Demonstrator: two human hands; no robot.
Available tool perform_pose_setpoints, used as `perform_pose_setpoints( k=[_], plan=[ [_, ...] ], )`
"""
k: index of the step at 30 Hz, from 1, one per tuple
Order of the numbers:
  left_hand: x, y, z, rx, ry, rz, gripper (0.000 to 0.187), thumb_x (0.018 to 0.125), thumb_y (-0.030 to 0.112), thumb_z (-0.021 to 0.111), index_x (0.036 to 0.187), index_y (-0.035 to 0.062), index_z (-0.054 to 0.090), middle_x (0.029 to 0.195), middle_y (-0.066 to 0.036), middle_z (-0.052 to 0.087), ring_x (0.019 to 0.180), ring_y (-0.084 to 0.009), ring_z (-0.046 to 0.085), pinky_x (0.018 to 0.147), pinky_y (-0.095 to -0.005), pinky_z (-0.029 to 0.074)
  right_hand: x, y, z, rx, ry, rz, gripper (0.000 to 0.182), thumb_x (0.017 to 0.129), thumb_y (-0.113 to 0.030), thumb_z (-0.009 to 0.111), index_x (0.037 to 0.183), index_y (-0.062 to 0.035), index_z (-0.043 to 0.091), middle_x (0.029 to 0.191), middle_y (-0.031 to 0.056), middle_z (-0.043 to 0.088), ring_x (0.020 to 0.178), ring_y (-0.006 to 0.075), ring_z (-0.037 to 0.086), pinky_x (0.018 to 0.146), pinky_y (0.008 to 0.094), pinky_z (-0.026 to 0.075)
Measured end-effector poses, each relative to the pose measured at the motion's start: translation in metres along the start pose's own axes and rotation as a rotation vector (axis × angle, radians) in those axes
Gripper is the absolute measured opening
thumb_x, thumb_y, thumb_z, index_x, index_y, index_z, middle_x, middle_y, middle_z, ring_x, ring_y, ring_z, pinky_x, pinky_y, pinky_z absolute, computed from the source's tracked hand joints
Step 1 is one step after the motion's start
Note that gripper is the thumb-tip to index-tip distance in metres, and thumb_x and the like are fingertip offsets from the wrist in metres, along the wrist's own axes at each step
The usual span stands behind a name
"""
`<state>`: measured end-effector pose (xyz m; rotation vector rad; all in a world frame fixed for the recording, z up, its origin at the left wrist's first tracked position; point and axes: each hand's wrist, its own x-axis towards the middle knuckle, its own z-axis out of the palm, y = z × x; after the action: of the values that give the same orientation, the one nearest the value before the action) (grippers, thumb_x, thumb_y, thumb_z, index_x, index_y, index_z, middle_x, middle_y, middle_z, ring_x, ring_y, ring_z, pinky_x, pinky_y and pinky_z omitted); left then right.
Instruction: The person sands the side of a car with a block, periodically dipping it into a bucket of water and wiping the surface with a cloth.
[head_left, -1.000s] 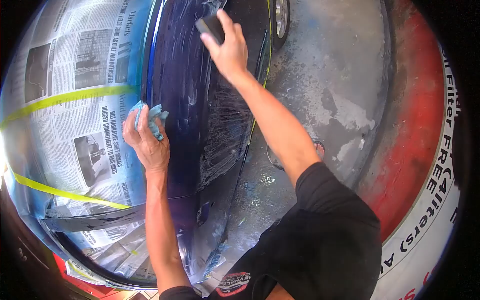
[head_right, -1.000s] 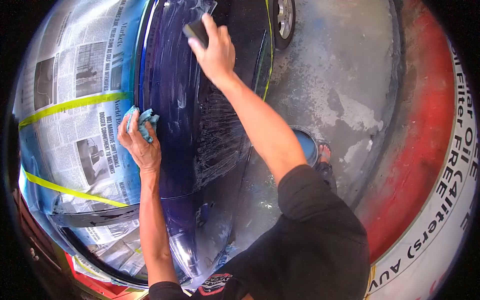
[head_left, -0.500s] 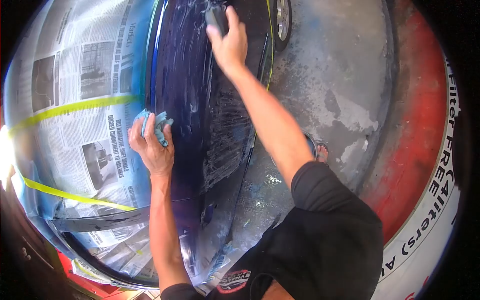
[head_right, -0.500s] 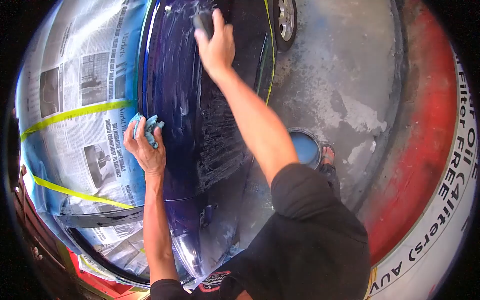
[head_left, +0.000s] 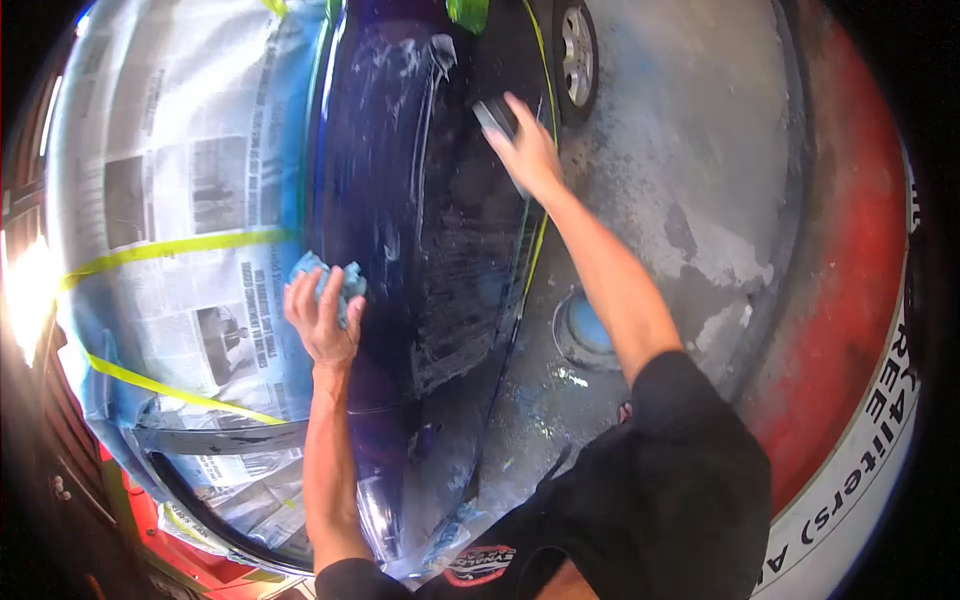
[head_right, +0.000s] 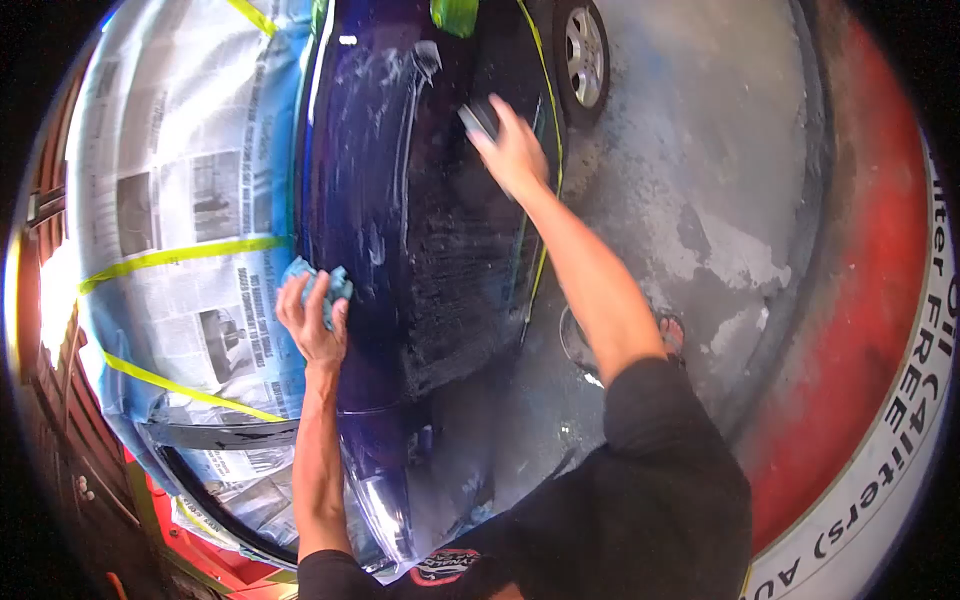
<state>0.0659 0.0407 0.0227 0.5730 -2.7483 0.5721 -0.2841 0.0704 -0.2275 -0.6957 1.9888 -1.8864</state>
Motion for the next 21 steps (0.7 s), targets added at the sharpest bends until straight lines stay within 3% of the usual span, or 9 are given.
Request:
perform_pose_setpoints(
  k=[2,5,6,7,9,11,16,19,21],
  plan=[
    [-0.003,0.008,-0.004,0.005,-0.072,0.097,0.048,0.089,0.030,0.083,0.135,0.0163,0.073,0.138,-0.008,0.062,0.134,-0.0324,0.054,0.116,-0.0542,0.036,-0.074,0.063,-0.063,-0.038,-0.128,0.240,0.078,0.092,-0.045,0.077,0.158,-0.0121,0.052,0.148,0.0241,0.063,0.138,0.0390,0.061,0.113,0.0444,0.048],
    [-0.003,0.016,0.000,0.031,-0.196,0.259,0.048,0.085,0.022,0.084,0.132,0.0190,0.075,0.129,-0.006,0.066,0.125,-0.0308,0.057,0.108,-0.0516,0.040,-0.206,0.197,-0.186,-0.207,-0.080,0.424,0.072,0.091,-0.034,0.079,0.156,-0.0134,0.054,0.151,0.0193,0.063,0.138,0.0382,0.062,0.115,0.0445,0.049],
    [0.008,0.014,0.005,0.040,-0.202,0.302,0.048,0.085,0.022,0.084,0.132,0.0193,0.075,0.126,-0.005,0.067,0.122,-0.0300,0.058,0.105,-0.0506,0.041,-0.234,0.182,-0.238,-0.423,-0.109,0.753,0.072,0.092,-0.033,0.079,0.156,-0.0155,0.052,0.149,0.0193,0.064,0.135,0.0392,0.063,0.112,0.0463,0.050],
    [0.020,0.014,0.010,0.048,-0.214,0.342,0.047,0.084,0.021,0.084,0.131,0.0197,0.076,0.123,-0.004,0.068,0.119,-0.0293,0.059,0.102,-0.0496,0.042,-0.270,0.198,-0.278,-0.489,-0.062,0.802,0.072,0.091,-0.034,0.079,0.156,-0.0175,0.051,0.146,0.0193,0.066,0.132,0.0410,0.065,0.110,0.0483,0.051],
    [0.081,0.022,0.026,0.013,-0.178,0.321,0.042,0.086,0.013,0.076,0.128,0.0173,0.076,0.115,-0.006,0.069,0.111,-0.0319,0.061,0.099,-0.0488,0.043,-0.340,0.258,-0.346,-0.626,0.026,0.809,0.073,0.091,-0.034,0.080,0.156,-0.0171,0.051,0.142,0.0216,0.068,0.129,0.0440,0.065,0.108,0.0487,0.052],
    [0.147,0.018,0.050,0.052,-0.139,0.360,0.042,0.085,0.008,0.069,0.125,0.0174,0.077,0.109,-0.008,0.068,0.111,-0.0347,0.062,0.097,-0.0495,0.044,-0.366,0.253,-0.383,-0.709,0.035,0.899,0.074,0.091,-0.034,0.079,0.156,-0.0157,0.051,0.142,0.0236,0.067,0.129,0.0449,0.065,0.108,0.0490,0.051],
    [0.304,0.004,0.121,0.138,0.084,0.342,0.036,0.082,0.008,0.078,0.116,0.0201,0.074,0.109,-0.004,0.067,0.107,-0.0325,0.064,0.091,-0.0504,0.048,-0.366,0.222,-0.435,-0.717,0.079,0.834,0.073,0.093,-0.032,0.078,0.156,-0.0075,0.050,0.144,0.0257,0.065,0.131,0.0445,0.064,0.111,0.0481,0.049],
    [0.322,0.007,0.135,0.154,0.070,0.419,0.041,0.077,0.009,0.079,0.117,0.0200,0.073,0.110,-0.004,0.067,0.109,-0.0325,0.063,0.090,-0.0504,0.049,-0.363,0.227,-0.440,-0.715,0.074,0.738,0.072,0.094,-0.030,0.078,0.156,-0.0060,0.050,0.147,0.0264,0.063,0.133,0.0447,0.062,0.112,0.0482,0.048],
    [0.282,0.009,0.124,0.099,-0.113,0.539,0.044,0.077,0.010,0.077,0.119,0.0194,0.073,0.108,-0.004,0.065,0.109,-0.0316,0.061,0.089,-0.0485,0.048,-0.373,0.226,-0.438,-0.711,0.053,0.722,0.072,0.095,-0.030,0.078,0.156,-0.0058,0.050,0.148,0.0260,0.062,0.134,0.0440,0.062,0.113,0.0477,0.048]
  ],
)
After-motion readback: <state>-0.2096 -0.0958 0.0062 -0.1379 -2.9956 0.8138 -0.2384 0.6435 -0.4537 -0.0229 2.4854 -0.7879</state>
